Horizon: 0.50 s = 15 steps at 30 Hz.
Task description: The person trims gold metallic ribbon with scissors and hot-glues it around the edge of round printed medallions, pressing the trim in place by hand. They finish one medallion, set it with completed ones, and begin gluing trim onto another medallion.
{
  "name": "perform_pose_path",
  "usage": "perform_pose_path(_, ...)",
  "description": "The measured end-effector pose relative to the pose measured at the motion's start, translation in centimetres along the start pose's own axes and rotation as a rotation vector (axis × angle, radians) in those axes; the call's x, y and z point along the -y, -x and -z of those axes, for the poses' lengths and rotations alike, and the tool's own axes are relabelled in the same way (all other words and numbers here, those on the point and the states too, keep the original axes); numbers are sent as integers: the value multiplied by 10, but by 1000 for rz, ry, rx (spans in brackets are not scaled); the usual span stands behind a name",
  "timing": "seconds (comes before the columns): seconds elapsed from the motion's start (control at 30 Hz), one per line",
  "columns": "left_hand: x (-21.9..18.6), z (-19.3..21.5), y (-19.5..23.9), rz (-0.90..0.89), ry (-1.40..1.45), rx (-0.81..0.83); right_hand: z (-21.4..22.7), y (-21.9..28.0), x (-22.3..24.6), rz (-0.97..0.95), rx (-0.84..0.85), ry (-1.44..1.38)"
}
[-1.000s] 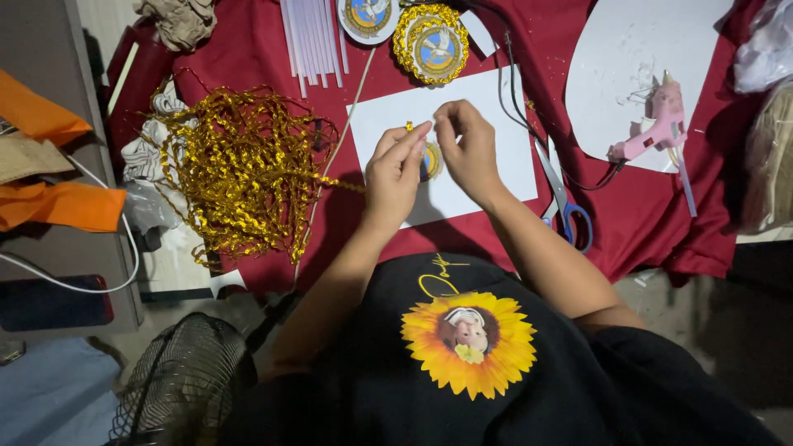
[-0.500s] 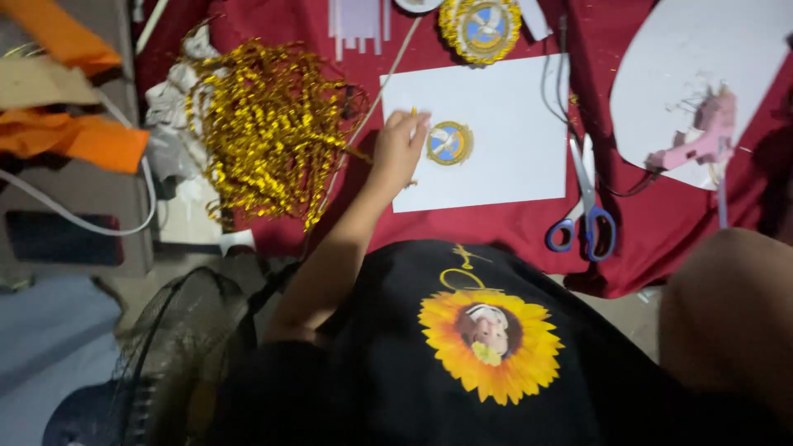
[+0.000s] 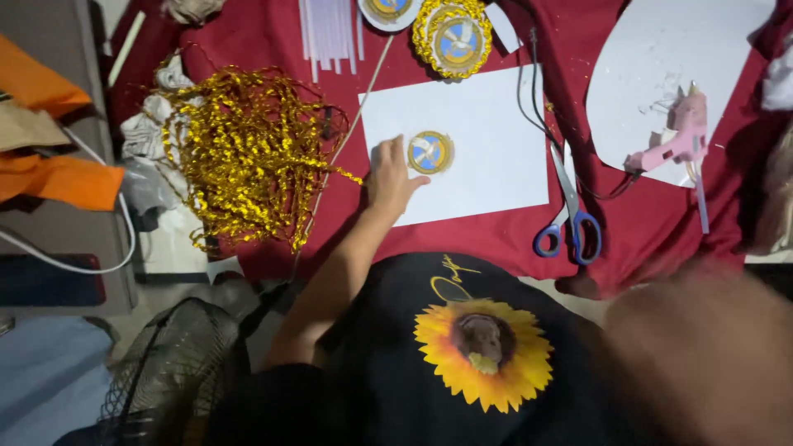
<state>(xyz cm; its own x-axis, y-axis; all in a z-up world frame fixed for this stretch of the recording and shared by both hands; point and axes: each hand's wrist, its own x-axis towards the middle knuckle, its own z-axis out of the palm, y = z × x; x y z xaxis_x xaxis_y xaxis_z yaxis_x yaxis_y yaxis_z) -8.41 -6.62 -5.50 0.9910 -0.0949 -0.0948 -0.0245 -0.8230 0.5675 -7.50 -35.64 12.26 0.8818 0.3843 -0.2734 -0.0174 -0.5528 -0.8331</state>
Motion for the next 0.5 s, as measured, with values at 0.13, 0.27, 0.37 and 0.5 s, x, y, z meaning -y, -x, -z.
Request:
perform_pose_path(0.13,-7,6,-3,77,28,51,-56,-68,-47,-22,59,54)
perform_pose_path(0.27,-6,9,-6,67,13,147,-122,-116,-75,82,-323,190)
perform_pose_path(0.37,-1,9,-8,23,25,168,-134,-131,-94,-6,-324,257)
perform_pose_path(0.5,11,8,2,-157,38,-26,-128,-131,-127,-180,-189,-2)
